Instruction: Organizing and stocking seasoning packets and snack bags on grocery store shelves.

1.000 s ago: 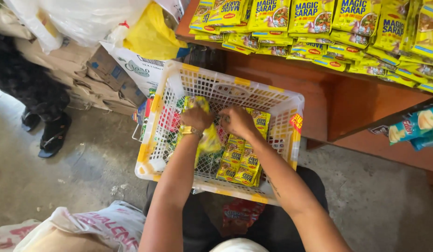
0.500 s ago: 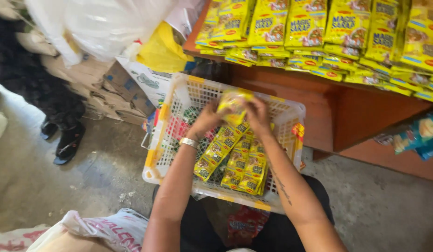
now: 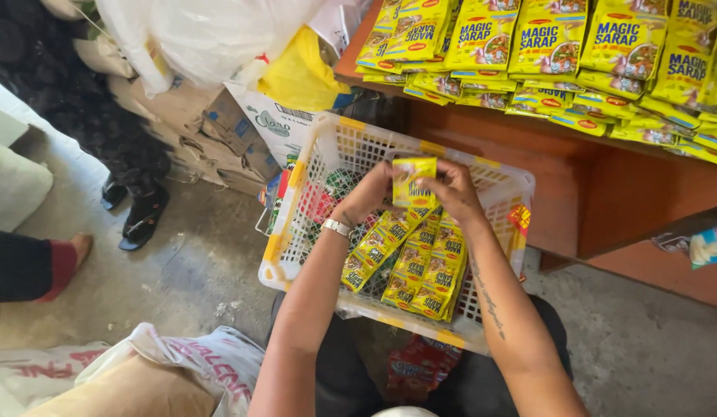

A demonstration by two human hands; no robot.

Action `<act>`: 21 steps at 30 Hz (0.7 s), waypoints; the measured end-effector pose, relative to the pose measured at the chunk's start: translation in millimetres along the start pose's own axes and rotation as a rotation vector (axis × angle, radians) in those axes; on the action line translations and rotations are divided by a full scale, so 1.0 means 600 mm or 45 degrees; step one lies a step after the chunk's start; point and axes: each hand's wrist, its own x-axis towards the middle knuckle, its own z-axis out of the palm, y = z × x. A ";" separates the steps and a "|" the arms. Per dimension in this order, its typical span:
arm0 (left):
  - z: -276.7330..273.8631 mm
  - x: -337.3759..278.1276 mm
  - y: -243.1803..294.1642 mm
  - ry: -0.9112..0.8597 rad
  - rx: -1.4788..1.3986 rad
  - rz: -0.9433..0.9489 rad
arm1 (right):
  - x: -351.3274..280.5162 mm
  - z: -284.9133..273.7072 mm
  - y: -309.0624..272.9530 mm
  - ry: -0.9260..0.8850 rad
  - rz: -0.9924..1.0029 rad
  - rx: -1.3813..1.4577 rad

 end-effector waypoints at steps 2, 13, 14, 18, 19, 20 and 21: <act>0.004 -0.003 0.001 0.058 -0.080 0.025 | -0.011 0.016 -0.018 -0.129 -0.043 -0.094; -0.004 0.001 -0.013 0.010 -0.308 0.689 | -0.009 0.017 0.006 -0.321 0.224 -0.095; -0.001 -0.001 -0.012 -0.028 -0.230 0.695 | -0.006 0.014 0.010 -0.159 0.303 -0.017; 0.020 -0.029 0.005 0.056 0.127 0.422 | -0.005 0.024 -0.025 0.023 0.248 0.400; -0.001 0.000 -0.022 0.051 0.129 0.424 | -0.001 0.015 -0.005 0.027 0.245 0.397; -0.023 0.028 -0.052 -0.023 0.271 0.501 | 0.002 0.006 0.016 0.004 0.182 0.325; -0.045 0.056 -0.081 -0.097 0.413 0.578 | 0.005 -0.002 0.037 -0.018 0.119 0.252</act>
